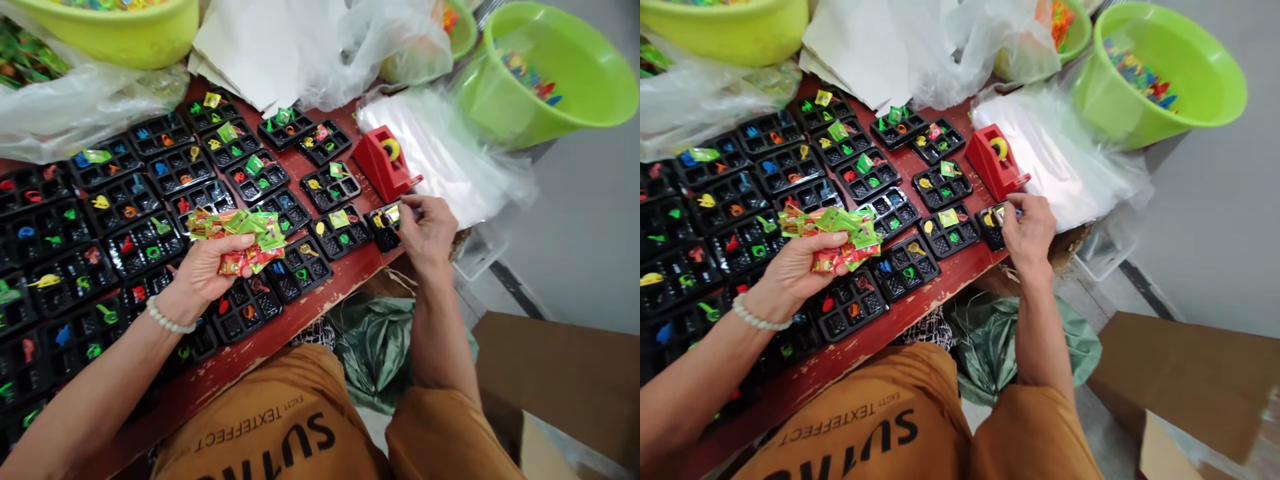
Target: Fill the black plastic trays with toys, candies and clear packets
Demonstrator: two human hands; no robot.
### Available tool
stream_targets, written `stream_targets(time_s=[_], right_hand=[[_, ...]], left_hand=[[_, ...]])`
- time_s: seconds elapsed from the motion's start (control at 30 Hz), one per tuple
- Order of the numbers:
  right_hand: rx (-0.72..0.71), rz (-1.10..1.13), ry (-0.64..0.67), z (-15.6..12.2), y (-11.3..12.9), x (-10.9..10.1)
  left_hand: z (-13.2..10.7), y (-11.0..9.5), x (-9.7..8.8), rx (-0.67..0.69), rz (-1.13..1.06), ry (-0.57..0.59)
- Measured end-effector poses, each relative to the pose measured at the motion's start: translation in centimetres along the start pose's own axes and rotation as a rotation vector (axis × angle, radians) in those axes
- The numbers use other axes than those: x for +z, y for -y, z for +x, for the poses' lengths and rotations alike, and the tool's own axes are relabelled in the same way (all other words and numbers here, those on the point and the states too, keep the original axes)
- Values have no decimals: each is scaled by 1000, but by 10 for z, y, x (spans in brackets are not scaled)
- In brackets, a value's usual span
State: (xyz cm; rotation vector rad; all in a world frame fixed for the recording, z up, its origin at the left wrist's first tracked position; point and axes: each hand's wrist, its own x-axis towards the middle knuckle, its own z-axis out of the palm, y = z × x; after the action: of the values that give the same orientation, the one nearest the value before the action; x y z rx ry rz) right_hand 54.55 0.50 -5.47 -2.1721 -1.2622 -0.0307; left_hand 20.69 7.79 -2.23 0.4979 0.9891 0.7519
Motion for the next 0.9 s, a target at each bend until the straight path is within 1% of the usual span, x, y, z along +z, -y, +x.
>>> stream_targets(time_s=[0.03,0.1,0.17,0.2,0.27,0.33,0.37,0.47,0.67,0.8,0.9], right_hand=[[-22,102,36,-7,17,0],[-91,338,186,-23,56,3],[-164,553,427,-40,94,10],[-175,647,550,-48,110,15],[-146,794,764,-59,131,26],[-74,897,879,-65,141,38],[-37,936,897,-66,143,43],[53,1028,886,-66,149,51],[170,1068,925,-61,163,53],[210,1115,927,-59,168,56],[182,1078,885,-56,166,56]], left_hand=[[-1,0,0,-1,-3,4],[-3,1,-1,-8,-9,26],[-4,3,-2,-17,-20,43],[-4,4,-3,-18,-27,45],[-5,4,-5,0,-44,41],[-5,3,-8,32,-66,40],[-5,2,-10,49,-79,42],[-3,0,-17,84,-120,31],[3,-4,-27,79,-185,-11],[7,-7,-31,85,-200,-17],[8,-11,-34,76,-191,-25]])
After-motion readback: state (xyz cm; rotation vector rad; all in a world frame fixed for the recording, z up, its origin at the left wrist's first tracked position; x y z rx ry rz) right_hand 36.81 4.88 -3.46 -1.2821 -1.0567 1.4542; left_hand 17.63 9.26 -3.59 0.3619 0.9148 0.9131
